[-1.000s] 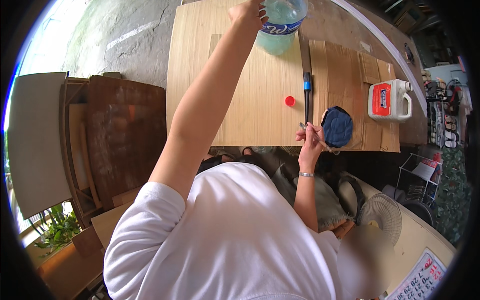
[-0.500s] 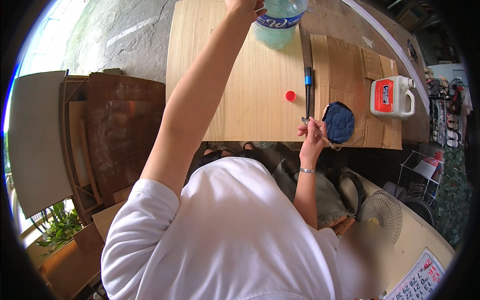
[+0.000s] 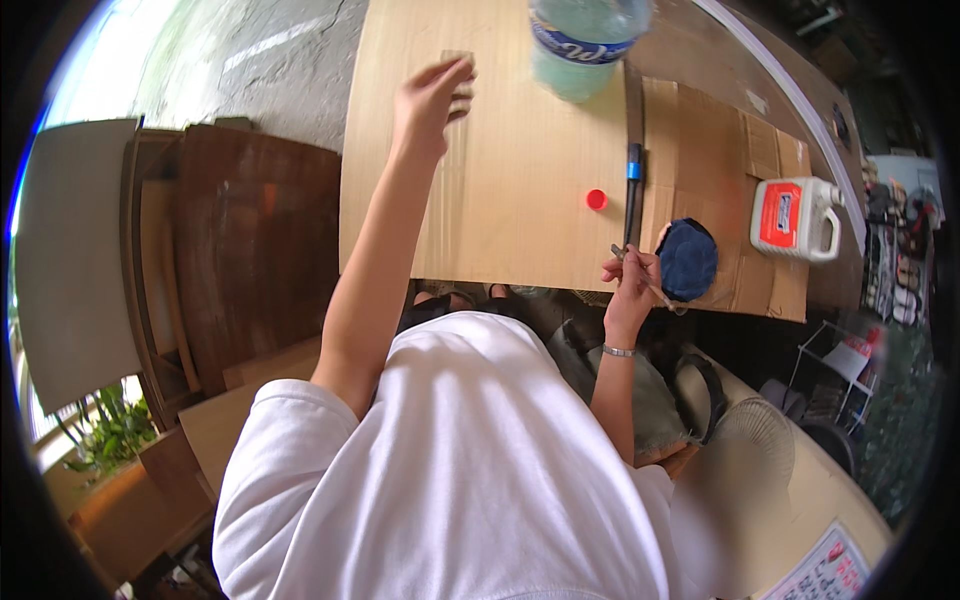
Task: The person applies a clear liquid finish to a flat wooden board using a small brush, repeatedly dipping the brush into a plastic bottle and spreading the liquid in linear strokes across the surface. The person briefly moves a wooden frame and returns to the board to continue applying the finish.
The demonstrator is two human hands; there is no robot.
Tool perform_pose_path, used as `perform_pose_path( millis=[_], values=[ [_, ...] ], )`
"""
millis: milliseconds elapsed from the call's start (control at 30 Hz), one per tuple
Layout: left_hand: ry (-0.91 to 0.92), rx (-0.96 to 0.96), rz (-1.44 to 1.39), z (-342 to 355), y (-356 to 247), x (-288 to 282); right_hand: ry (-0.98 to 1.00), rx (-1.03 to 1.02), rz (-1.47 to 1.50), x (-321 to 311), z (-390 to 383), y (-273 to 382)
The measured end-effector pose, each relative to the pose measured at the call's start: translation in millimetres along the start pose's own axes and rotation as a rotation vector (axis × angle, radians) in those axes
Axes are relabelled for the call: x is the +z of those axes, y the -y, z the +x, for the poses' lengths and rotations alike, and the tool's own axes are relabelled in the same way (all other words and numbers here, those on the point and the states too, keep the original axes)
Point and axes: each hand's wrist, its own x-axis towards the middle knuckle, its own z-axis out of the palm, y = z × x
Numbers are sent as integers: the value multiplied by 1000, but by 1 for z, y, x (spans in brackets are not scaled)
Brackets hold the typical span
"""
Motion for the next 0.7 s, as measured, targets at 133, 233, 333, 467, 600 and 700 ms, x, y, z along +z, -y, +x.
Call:
perform_pose_path(
  millis=[133,233,333,467,600,700],
  values=[
    [-387,-61,75,-67,65,-117,86,22,-56,17,5,-7],
    [-734,-136,94,-127,128,-199,252,60,-86,44,7,-13],
    [-1032,-263,1,-175,195,-233,438,103,-151,78,8,-17],
    [-1027,-488,-261,-202,261,-224,696,98,-246,130,2,-23],
    [-862,-441,-501,-199,286,-215,896,141,-304,173,-13,-42],
    [-846,-338,-580,-193,288,-215,1086,194,-346,205,-27,-68]
  ],
)
